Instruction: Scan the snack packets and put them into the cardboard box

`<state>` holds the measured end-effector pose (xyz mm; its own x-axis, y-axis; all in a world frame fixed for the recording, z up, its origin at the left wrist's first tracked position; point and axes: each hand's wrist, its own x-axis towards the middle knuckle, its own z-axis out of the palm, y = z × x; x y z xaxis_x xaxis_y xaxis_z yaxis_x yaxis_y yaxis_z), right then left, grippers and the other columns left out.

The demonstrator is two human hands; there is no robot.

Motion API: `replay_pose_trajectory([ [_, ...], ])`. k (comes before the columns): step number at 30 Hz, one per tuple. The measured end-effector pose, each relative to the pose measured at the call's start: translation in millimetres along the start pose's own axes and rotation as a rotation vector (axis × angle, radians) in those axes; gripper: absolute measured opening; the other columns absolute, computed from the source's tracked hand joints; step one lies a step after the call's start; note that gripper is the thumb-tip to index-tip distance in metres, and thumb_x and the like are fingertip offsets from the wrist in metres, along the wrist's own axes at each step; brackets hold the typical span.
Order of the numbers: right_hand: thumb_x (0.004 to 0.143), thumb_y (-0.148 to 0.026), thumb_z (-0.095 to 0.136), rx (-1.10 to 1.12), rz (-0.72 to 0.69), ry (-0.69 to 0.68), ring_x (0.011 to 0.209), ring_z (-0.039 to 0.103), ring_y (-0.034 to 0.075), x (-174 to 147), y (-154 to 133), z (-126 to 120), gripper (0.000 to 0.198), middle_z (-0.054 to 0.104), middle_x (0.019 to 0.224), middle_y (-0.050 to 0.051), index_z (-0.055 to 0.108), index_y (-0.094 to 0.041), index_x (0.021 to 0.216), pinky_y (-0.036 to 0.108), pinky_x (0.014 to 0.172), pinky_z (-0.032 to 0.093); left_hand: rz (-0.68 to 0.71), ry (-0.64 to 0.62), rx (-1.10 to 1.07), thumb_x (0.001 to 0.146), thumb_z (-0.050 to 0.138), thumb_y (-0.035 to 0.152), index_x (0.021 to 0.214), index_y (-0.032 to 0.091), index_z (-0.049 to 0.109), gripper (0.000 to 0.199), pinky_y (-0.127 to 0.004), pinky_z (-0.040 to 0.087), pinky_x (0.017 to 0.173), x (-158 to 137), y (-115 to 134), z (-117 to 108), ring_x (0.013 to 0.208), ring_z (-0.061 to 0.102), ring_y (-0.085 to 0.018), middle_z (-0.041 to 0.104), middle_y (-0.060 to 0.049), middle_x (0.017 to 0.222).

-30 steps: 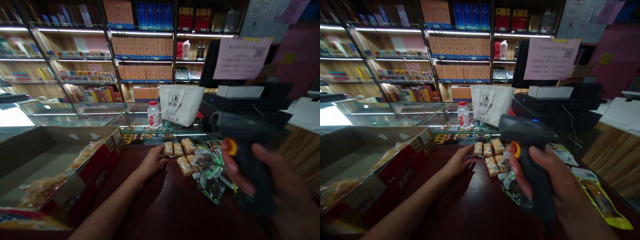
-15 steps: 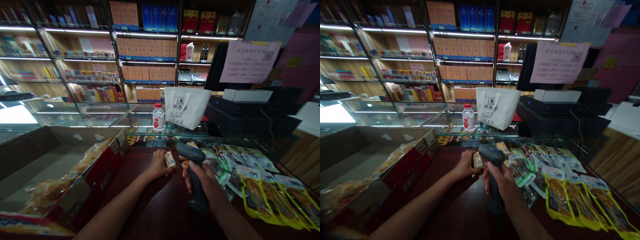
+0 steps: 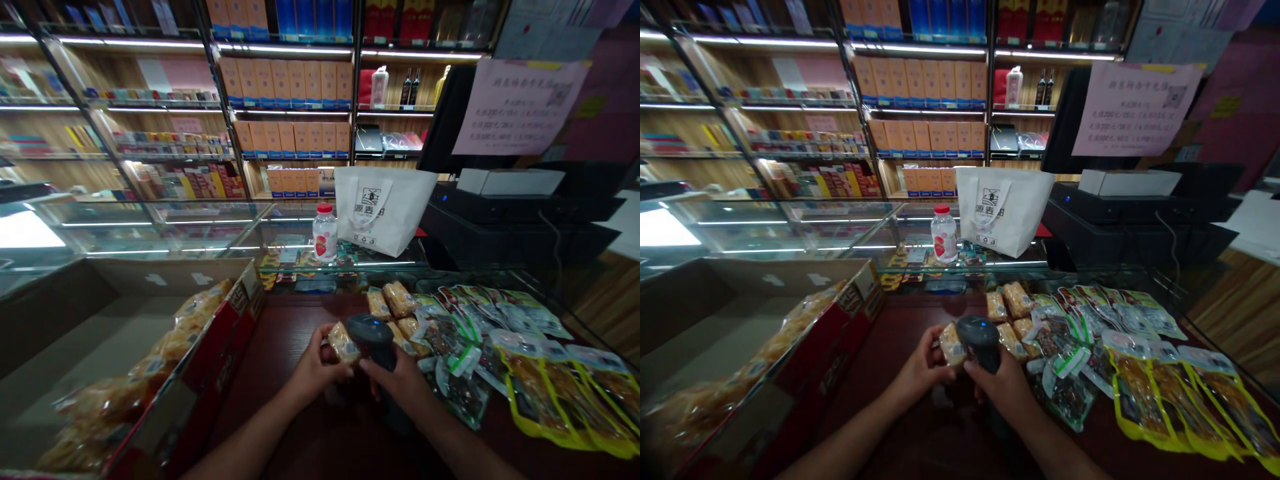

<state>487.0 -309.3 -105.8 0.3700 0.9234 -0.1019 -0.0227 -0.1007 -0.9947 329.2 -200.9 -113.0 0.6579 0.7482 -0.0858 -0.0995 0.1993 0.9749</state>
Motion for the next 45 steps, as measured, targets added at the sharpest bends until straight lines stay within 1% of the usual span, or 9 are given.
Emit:
replay_pose_trajectory([
  [3,0.077,-0.062,0.077,0.007,-0.004,0.018,0.040,0.055,0.017,0.0,4.1,-4.2,0.050,0.061,0.049,-0.004,0.056,-0.018,0.091,0.026,0.041,0.045,0.002,0.094,-0.067,0.068,0.081,0.054,0.112,0.019,0.062,0.059,-0.027,0.054,0.054,3.5,-1.6,-6.7,0.063,0.069,-0.018,0.073,-0.005,0.085],
  [5,0.079,-0.068,0.073,0.018,-0.005,0.025,0.041,0.055,0.016,-0.7,5.0,-6.4,0.054,0.061,0.053,-0.003,0.056,-0.018,0.093,0.025,0.041,0.045,0.044,0.213,-0.053,0.073,0.077,0.053,0.099,0.016,0.070,0.046,-0.025,0.054,0.055,5.5,-0.3,-12.6,0.059,0.066,-0.015,0.070,-0.003,0.073],
  [7,0.081,-0.072,0.069,0.025,-0.006,0.025,0.043,0.056,0.016,-2.3,4.8,-7.4,0.058,0.065,0.064,-0.001,0.057,-0.018,0.097,0.025,0.040,0.045,0.088,0.336,-0.028,0.071,0.079,0.048,0.087,0.015,0.072,0.037,-0.024,0.053,0.056,7.3,1.6,-18.4,0.059,0.065,-0.015,0.069,-0.002,0.068],
  [10,0.083,-0.073,0.066,0.014,-0.008,0.009,0.046,0.059,0.016,-5.7,3.7,-9.6,0.058,0.069,0.074,0.002,0.058,-0.018,0.098,0.025,0.041,0.046,0.119,0.466,-0.012,0.069,0.080,0.042,0.086,0.016,0.073,0.033,-0.025,0.054,0.061,9.2,4.4,-25.5,0.062,0.068,-0.016,0.073,-0.002,0.073],
  [16,0.093,-0.067,0.058,-0.148,-0.011,-0.093,0.043,0.059,0.017,-9.6,0.8,-24.3,0.049,0.062,0.050,-0.001,0.059,-0.018,0.084,0.025,0.045,0.046,0.163,0.580,-0.045,0.067,0.081,0.042,0.089,0.017,0.072,0.035,-0.030,0.058,0.071,10.3,8.6,-32.5,0.073,0.073,-0.021,0.077,-0.004,0.083],
  [26,0.096,-0.054,0.054,-0.409,-0.095,-0.115,0.052,0.065,0.021,-18.3,-16.6,-22.3,0.033,0.063,0.058,-0.002,0.056,-0.021,0.087,0.028,0.054,0.051,0.245,0.648,0.023,0.071,0.078,0.041,0.092,0.017,0.072,0.033,-0.028,0.056,0.070,15.5,2.3,-43.0,0.074,0.070,-0.018,0.076,-0.004,0.086],
  [37,0.095,-0.051,0.055,-0.461,-0.124,-0.146,0.054,0.065,0.024,-20.9,-18.5,-23.0,0.028,0.062,0.055,-0.001,0.056,-0.023,0.088,0.034,0.061,0.052,0.276,0.636,0.033,0.073,0.077,0.040,0.092,0.016,0.073,0.031,-0.034,0.059,0.080,17.9,2.4,-46.9,0.084,0.072,-0.022,0.076,-0.006,0.093],
  [42,0.093,-0.048,0.055,-0.411,-0.123,-0.159,0.052,0.065,0.024,-22.0,-20.4,-20.9,0.026,0.063,0.055,-0.001,0.055,-0.023,0.087,0.031,0.053,0.051,0.326,0.654,-0.001,0.074,0.075,0.036,0.093,0.017,0.073,0.027,-0.035,0.060,0.081,19.1,-2.2,-46.6,0.088,0.071,-0.021,0.074,-0.005,0.096],
  [45,0.094,-0.046,0.054,-0.422,-0.147,-0.155,0.052,0.065,0.023,-22.1,-21.3,-20.3,0.024,0.064,0.056,-0.001,0.055,-0.024,0.085,0.030,0.054,0.051,0.335,0.645,0.001,0.074,0.075,0.034,0.093,0.016,0.073,0.026,-0.035,0.061,0.080,20.6,-3.4,-47.1,0.088,0.071,-0.021,0.074,-0.005,0.095],
])
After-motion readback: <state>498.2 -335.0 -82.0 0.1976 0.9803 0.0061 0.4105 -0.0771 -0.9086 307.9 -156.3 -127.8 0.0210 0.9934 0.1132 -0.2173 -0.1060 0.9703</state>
